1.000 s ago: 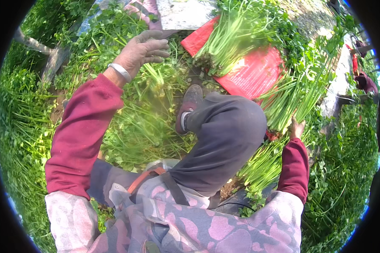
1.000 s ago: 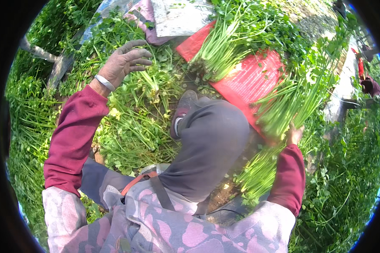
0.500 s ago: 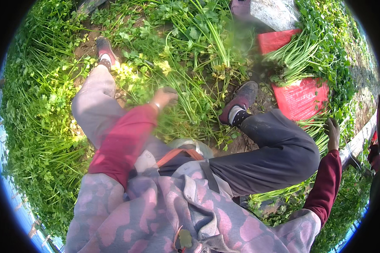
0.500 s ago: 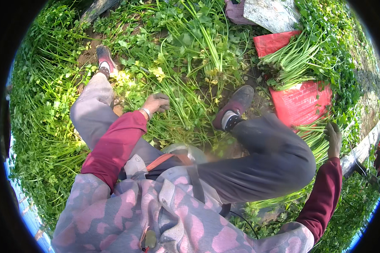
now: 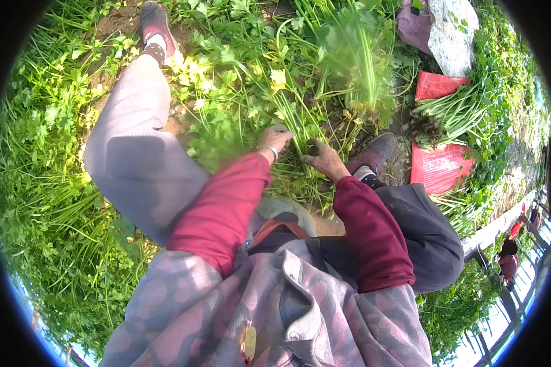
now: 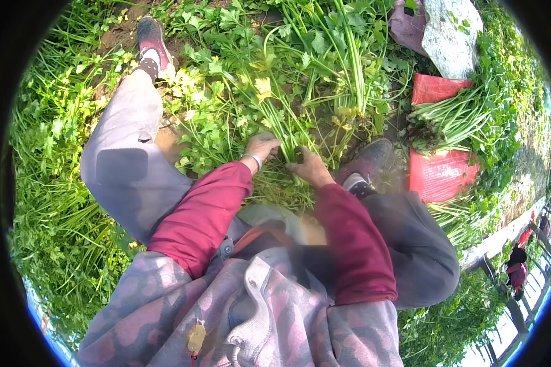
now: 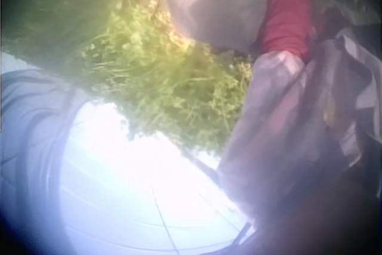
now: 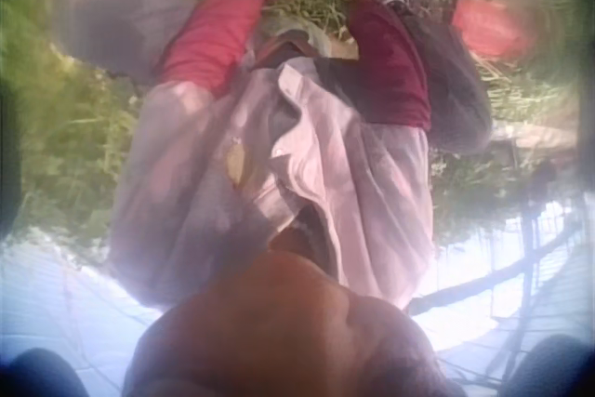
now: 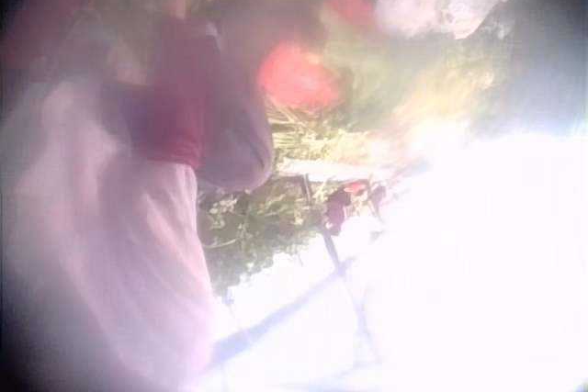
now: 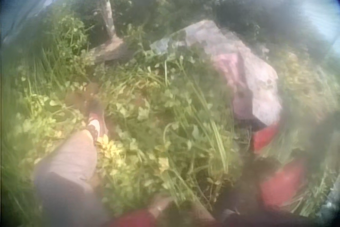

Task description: The person sits on the ground and repeatedly picks up bunches of green vegetables, trims the stems and leaves by hand, and places the trimmed portions into a red crate.

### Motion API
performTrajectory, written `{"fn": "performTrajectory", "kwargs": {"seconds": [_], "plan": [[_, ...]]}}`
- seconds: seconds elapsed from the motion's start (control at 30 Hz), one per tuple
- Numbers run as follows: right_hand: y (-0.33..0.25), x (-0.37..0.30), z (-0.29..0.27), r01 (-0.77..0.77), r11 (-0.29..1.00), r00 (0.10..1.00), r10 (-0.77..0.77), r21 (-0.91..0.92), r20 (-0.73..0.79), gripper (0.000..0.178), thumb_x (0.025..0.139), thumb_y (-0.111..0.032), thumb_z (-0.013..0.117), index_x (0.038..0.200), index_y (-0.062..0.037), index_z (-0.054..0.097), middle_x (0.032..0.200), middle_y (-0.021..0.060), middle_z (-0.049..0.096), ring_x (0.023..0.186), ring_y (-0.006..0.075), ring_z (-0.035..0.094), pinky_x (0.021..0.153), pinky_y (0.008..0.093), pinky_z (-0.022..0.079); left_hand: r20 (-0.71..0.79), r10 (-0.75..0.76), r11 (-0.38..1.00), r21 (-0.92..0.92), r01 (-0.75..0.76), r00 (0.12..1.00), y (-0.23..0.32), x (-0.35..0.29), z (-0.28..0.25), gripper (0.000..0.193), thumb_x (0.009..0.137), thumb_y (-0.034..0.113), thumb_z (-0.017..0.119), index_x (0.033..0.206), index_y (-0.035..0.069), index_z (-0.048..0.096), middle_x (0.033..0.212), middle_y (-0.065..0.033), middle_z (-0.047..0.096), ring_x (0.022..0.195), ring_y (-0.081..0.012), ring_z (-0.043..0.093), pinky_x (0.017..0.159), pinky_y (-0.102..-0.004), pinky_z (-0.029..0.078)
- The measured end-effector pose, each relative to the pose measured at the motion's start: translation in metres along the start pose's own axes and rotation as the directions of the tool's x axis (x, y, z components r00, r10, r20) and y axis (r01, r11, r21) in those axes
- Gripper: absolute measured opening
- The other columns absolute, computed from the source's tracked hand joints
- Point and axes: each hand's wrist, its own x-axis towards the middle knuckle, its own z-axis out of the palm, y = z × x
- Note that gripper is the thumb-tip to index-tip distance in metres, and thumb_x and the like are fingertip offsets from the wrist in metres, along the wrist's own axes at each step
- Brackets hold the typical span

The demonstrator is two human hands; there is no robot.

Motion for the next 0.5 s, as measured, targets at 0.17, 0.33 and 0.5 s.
{"fn": "performTrajectory", "kwargs": {"seconds": [0.17, 0.33, 0.5], "plan": [[0.013, 0.007, 0.043, -0.087, 0.994, 0.995, 0.084, -0.061, -0.057, 0.063, 0.075, -0.032, 0.076, 0.121, 0.0053, 0.054, 0.103, 0.0241, 0.066, 0.095, 0.0332, 0.065, 0.085, 0.0394, 0.05, 0.046, -0.086, 0.992, -0.087, 0.09, 0.995, 0.026, -0.019, 0.001, 0.046, 0.076, 0.02, 0.077, 0.113, 0.001, 0.058, 0.105, -0.0121, 0.063, 0.075, -0.0175, 0.062, 0.052, -0.0259, 0.052], [-0.017, -0.02, 0.006, -0.128, 0.975, 0.983, 0.101, 0.183, 0.151, 0.062, 0.071, -0.035, 0.079, 0.117, 0.0026, 0.059, 0.096, 0.0171, 0.069, 0.088, 0.0245, 0.066, 0.081, 0.0349, 0.051, 0.145, -0.14, 0.987, -0.053, 0.149, 0.979, 0.064, -0.058, 0.0, 0.054, 0.077, 0.027, 0.077, 0.122, 0.005, 0.055, 0.11, -0.01, 0.061, 0.098, -0.0187, 0.057, 0.061, -0.0296, 0.052], [-0.033, -0.078, -0.005, 0.117, 0.701, 0.966, -0.244, 0.704, 0.082, 0.031, 0.091, -0.015, 0.059, 0.118, -0.0001, 0.059, 0.093, 0.006, 0.065, 0.082, 0.0122, 0.059, 0.072, 0.0276, 0.047, 0.259, 0.486, 0.865, -0.28, -0.417, 0.835, 0.088, -0.119, -0.007, 0.028, 0.081, 0.023, 0.074, 0.104, 0.009, 0.066, 0.085, 0.0023, 0.064, 0.076, -0.0092, 0.059, 0.064, -0.0248, 0.047]]}}
